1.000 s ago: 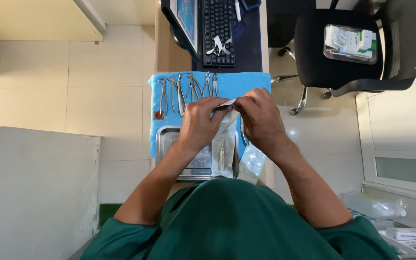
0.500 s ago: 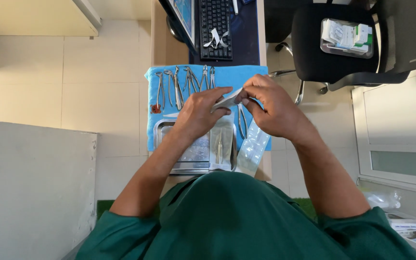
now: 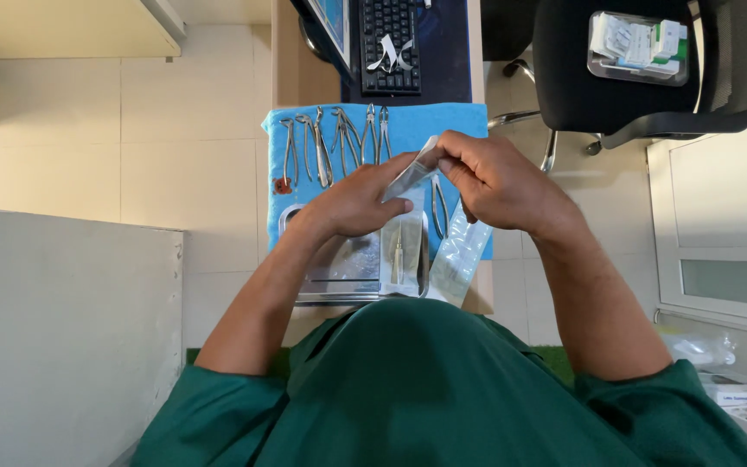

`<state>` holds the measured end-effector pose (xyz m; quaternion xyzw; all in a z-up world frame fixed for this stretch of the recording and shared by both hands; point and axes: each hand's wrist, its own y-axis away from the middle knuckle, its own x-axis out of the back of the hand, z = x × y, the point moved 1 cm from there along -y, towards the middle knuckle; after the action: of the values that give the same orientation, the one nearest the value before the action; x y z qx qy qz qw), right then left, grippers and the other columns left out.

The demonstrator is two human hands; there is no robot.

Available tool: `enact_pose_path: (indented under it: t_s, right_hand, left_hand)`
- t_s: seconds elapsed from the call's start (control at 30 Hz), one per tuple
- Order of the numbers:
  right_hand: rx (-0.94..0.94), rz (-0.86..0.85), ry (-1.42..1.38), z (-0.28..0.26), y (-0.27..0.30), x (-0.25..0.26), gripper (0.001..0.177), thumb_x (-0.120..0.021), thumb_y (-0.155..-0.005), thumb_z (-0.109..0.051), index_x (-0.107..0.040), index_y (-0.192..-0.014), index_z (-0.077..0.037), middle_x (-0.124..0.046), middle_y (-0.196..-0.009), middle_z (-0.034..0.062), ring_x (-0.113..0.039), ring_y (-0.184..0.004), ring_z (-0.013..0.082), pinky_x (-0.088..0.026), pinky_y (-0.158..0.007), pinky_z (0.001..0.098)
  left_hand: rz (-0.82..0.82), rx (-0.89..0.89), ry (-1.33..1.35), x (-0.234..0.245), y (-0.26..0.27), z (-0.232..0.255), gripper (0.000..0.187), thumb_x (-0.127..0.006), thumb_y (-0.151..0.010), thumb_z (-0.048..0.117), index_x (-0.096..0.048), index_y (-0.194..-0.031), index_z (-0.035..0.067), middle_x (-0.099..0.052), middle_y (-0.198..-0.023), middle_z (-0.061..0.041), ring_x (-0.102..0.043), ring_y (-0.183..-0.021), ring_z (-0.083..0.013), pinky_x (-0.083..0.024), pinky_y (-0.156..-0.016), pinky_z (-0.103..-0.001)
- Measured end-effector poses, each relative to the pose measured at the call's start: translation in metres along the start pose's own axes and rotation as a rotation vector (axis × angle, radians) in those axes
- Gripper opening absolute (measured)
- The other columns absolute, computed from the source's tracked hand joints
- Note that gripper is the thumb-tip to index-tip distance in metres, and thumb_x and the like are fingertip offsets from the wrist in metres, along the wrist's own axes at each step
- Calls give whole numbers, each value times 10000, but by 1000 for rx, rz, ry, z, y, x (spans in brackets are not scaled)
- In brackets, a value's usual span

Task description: The person handles sterile pouches containing dental surgical instruments. They open the pouches by hand, remove the dental tools and a scalpel, and place them onto a metal tray on the workspace.

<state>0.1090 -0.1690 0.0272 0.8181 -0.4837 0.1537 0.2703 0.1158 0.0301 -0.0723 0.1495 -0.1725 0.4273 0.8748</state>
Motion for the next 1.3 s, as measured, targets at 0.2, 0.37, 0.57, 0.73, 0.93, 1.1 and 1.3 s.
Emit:
enact_pose_path:
  t_s: [0.2,0.37,0.57,0.73,0.93,1.1,1.3]
  right_hand:
    - [325,127,426,24,-15,1,157,-697,-977,-178,-696,-1044,-36,-664,-684,156,-600,-561,254,-439,-536,423]
    - [361,15,256,41,-26,-2,143,-656,-953,-106,-715,-1073,-57,-704,-758,129,-629,-557,204,-476,-525,368]
    - [62,-129,-129,39,-32,-8,205,-514,-1066,-128,-704,-1080,-54,-623,-621,113,-532,-436,124,-431,-433,304]
    - [98,-145,-206,27,-34,-11,231,-494,-1050,-120,-711,-1085,-47,-707,-740,73,-549,-439,99,-453,-422,274]
    - [239,76,-200,56,-53,-11,194,-595,-1017,-138,-638,-1169,-26,-718,-874,53,-549,-542,49,-448,-456,249]
    - [161,531,78,202,-115,-46,193,-675,-1056,-227,-675,-1020,-37,-733,-853,140,-698,-757,223,-537,-667,351]
    - [-316,265,514,323,-128,-127,465,-796,-861,-320,-593,-1115,13,-716,-973,237,-672,-955,431,-539,-801,526]
  left_hand:
    - [10,75,-37,-10,-9,-24,498,-597,-952,95,-515,-1437,176,-746,-1113,-189,-737,-1028,-341,-529,-910,-477]
    - [21,81,7,-5,-7,-8,481,-670,-926,141,-542,-1389,169,-751,-1105,-152,-743,-1024,-313,-545,-896,-446]
    - [-53,14,352,-3,-2,-15,673,-725,-854,94,-470,-1476,142,-691,-1240,-101,-655,-1176,-243,-480,-1024,-386]
    - [-217,88,873,-2,-3,-30,822,-723,-766,39,-436,-1529,143,-650,-1306,-73,-596,-1252,-216,-429,-1100,-347]
    - [-279,162,1046,-18,-6,-79,551,-753,-854,70,-554,-1343,-88,-682,-1129,-160,-648,-1089,-297,-515,-1017,-440]
    - [-181,151,1181,-5,9,-47,728,-723,-729,53,-517,-1421,-38,-688,-1056,-142,-666,-1011,-301,-523,-997,-443]
    - [-179,43,1148,-2,16,-38,808,-710,-715,58,-481,-1487,-12,-685,-1095,-141,-656,-1073,-297,-493,-1045,-439]
